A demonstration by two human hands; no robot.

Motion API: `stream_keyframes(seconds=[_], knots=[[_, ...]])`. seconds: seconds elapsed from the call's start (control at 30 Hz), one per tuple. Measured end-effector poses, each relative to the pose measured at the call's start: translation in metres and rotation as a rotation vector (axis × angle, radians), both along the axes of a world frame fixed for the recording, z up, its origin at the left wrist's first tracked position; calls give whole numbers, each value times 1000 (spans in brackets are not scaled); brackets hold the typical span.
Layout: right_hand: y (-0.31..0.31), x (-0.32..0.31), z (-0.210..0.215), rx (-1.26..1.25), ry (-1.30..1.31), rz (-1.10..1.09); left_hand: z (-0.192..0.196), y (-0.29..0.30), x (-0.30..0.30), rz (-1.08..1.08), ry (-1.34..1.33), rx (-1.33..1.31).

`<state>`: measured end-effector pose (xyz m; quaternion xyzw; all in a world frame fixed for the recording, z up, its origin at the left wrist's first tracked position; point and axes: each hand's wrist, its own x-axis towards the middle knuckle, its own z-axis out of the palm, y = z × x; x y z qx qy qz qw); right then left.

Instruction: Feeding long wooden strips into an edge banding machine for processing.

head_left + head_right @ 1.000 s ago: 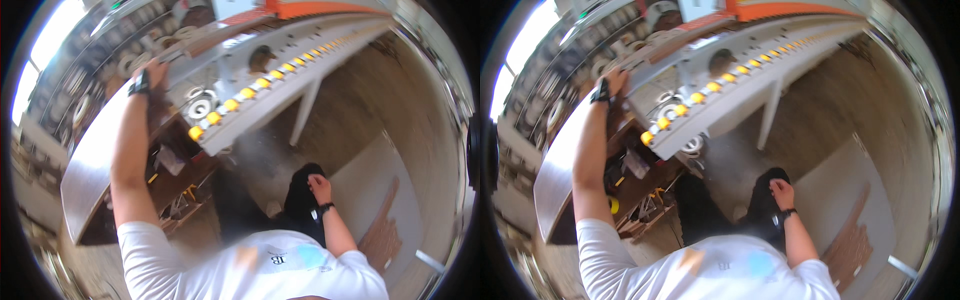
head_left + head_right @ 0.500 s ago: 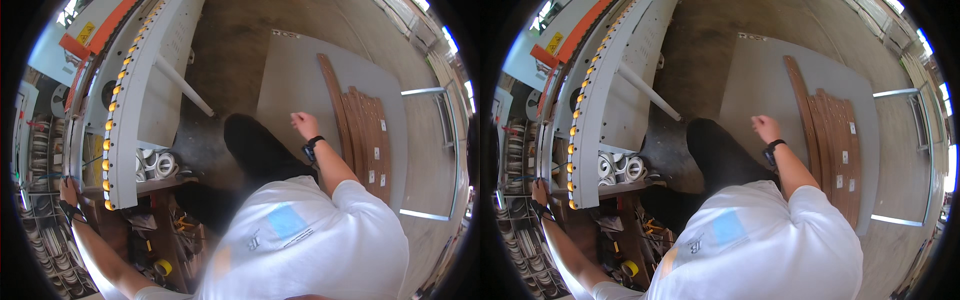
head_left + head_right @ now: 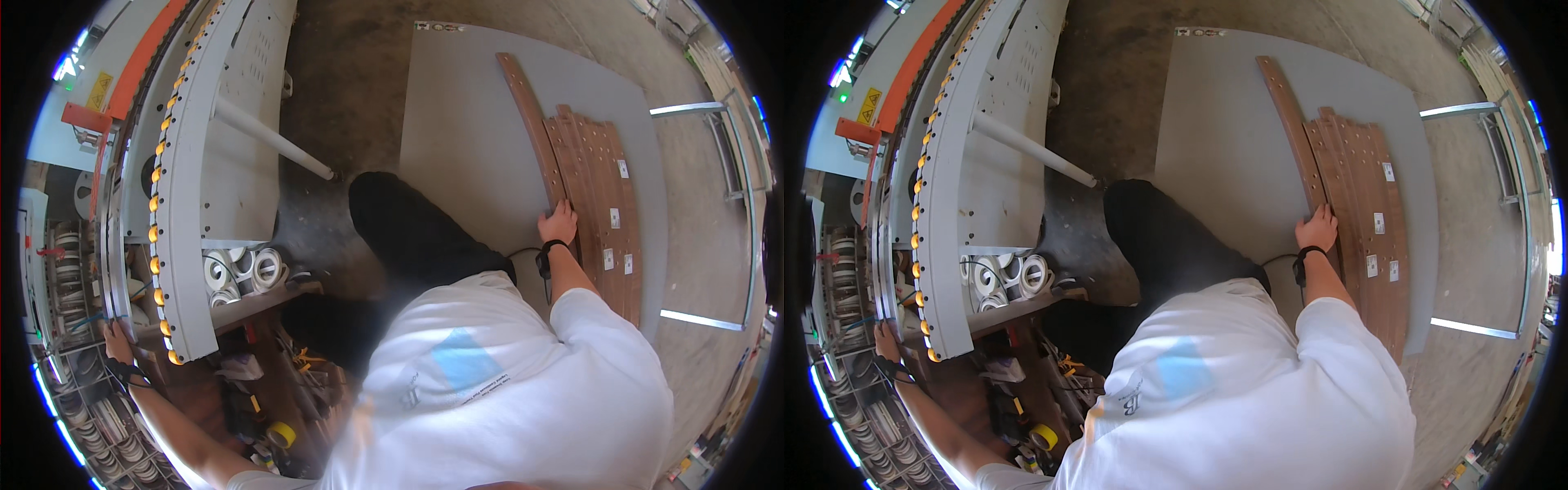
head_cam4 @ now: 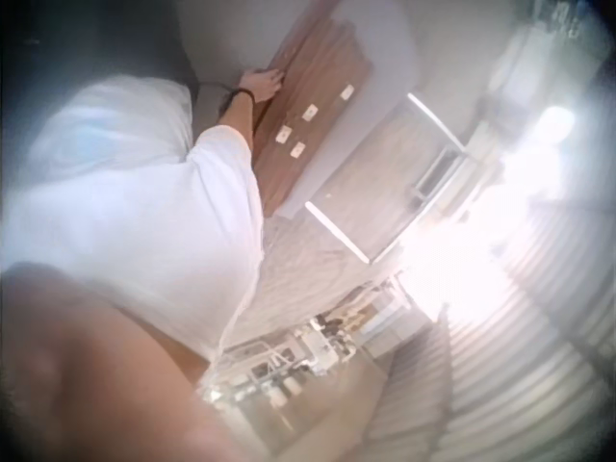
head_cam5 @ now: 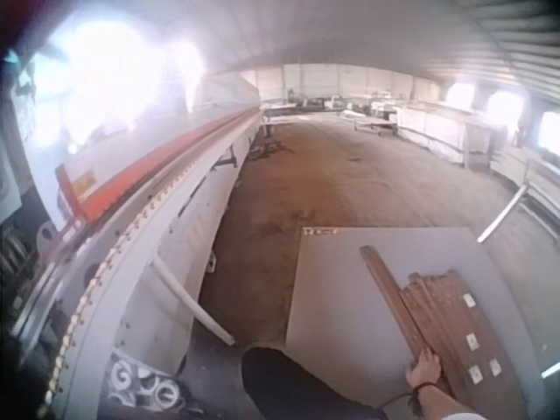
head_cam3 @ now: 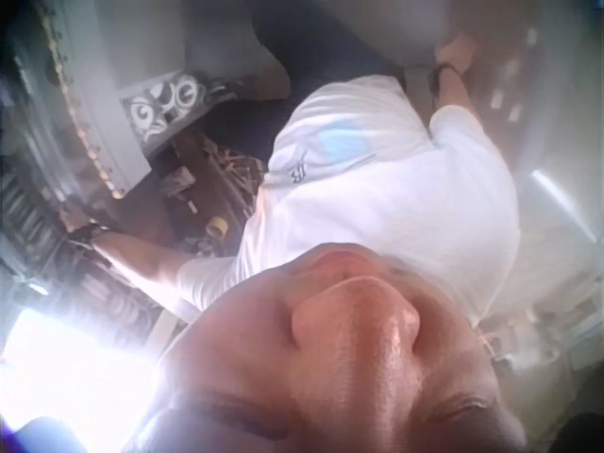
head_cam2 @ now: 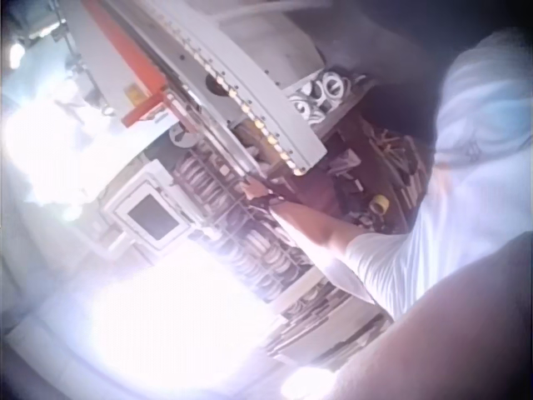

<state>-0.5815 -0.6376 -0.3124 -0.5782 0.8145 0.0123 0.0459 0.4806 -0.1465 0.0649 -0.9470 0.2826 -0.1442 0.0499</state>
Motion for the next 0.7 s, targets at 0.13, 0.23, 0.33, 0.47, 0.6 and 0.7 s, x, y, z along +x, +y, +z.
stream_keyframes(seconds=[0.13,0.23,0.33,0.47,0.6,0.7], knots=[[-2,-18,-2,-24,-36,129,-5,-11,-2,-36,21,-6],[3,-21,4,-46,-152,199,0,-3,0,-78,35,-67],[12,-17,23,84,-171,-45,-13,-8,-11,-8,81,-83],[15,-27,-9,-41,-108,49,0,-4,-1,-19,62,-92],[6,-27,-5,-106,-161,24,-12,-14,-16,59,66,-61],[-7,-8,-15,-140,-290,72,-13,-6,-12,-12,9,-86]])
